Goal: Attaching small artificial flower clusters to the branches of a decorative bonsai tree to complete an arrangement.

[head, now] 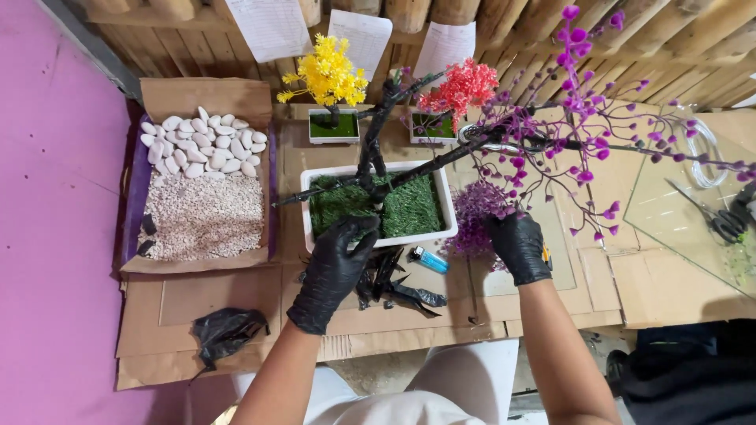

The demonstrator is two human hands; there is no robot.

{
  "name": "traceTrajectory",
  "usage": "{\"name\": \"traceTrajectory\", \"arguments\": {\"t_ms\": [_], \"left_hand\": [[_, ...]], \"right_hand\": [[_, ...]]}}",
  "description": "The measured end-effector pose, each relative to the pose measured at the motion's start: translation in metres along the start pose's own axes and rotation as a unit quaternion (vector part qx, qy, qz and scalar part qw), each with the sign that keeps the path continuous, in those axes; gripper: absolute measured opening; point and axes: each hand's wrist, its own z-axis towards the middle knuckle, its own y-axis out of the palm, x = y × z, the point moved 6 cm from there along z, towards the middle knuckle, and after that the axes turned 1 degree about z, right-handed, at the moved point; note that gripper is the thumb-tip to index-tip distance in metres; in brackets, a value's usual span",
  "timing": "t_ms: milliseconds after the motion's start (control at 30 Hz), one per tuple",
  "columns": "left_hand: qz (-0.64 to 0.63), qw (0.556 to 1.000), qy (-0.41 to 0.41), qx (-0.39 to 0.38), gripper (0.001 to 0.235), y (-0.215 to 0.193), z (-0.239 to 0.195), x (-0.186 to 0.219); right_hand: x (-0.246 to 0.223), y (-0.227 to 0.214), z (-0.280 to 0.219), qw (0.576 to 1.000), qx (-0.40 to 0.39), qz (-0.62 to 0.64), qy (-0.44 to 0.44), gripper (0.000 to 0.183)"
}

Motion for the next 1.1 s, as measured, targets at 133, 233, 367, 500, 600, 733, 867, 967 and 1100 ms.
{"name": "traceTrajectory", "arguments": {"t_ms": [133, 233, 367, 500, 600, 733, 867, 967, 1100], "left_hand": [[-0.011, 1.000, -0.008, -0.018, 0.024, -0.004, 0.005, 0.000], [-0.040, 0.999, -0.016, -0.025, 0.021, -0.008, 0.007, 0.005], [-0.026, 0.999, -0.013, -0.023, 0.021, -0.008, 0.008, 0.006], [-0.031, 0.999, -0.012, -0.028, 0.019, -0.012, 0.009, 0.010], [-0.026, 1.000, -0.001, -0.013, 0.021, -0.011, 0.009, 0.011], [-0.043, 0.999, -0.020, -0.025, 0.020, -0.013, 0.010, 0.011], [-0.061, 0.998, -0.020, -0.030, 0.020, -0.013, 0.009, 0.013], [-0.064, 0.997, -0.019, -0.032, 0.020, -0.014, 0.010, 0.014], [-0.054, 0.998, -0.011, -0.025, 0.020, -0.010, 0.007, 0.013]], "right_hand": [[-0.008, -0.005, 0.002, 0.999, -0.020, 0.035, 0.030, 0.046], [-0.011, 0.002, 0.004, 0.999, -0.029, 0.016, -0.022, 0.032], [0.003, 0.001, 0.010, 0.996, -0.015, 0.060, 0.058, 0.035], [-0.007, -0.040, 0.005, 0.987, 0.022, 0.152, 0.055, 0.038], [0.009, -0.047, 0.022, 0.982, 0.016, 0.186, 0.031, 0.040], [0.023, -0.075, 0.010, 0.970, 0.024, 0.231, 0.076, 0.039], [0.000, -0.102, -0.014, 0.987, 0.017, 0.161, 0.012, 0.031], [-0.021, -0.105, -0.029, 0.985, -0.013, 0.173, -0.007, 0.027], [0.018, -0.098, -0.013, 0.977, 0.024, 0.199, -0.069, 0.020]]}}
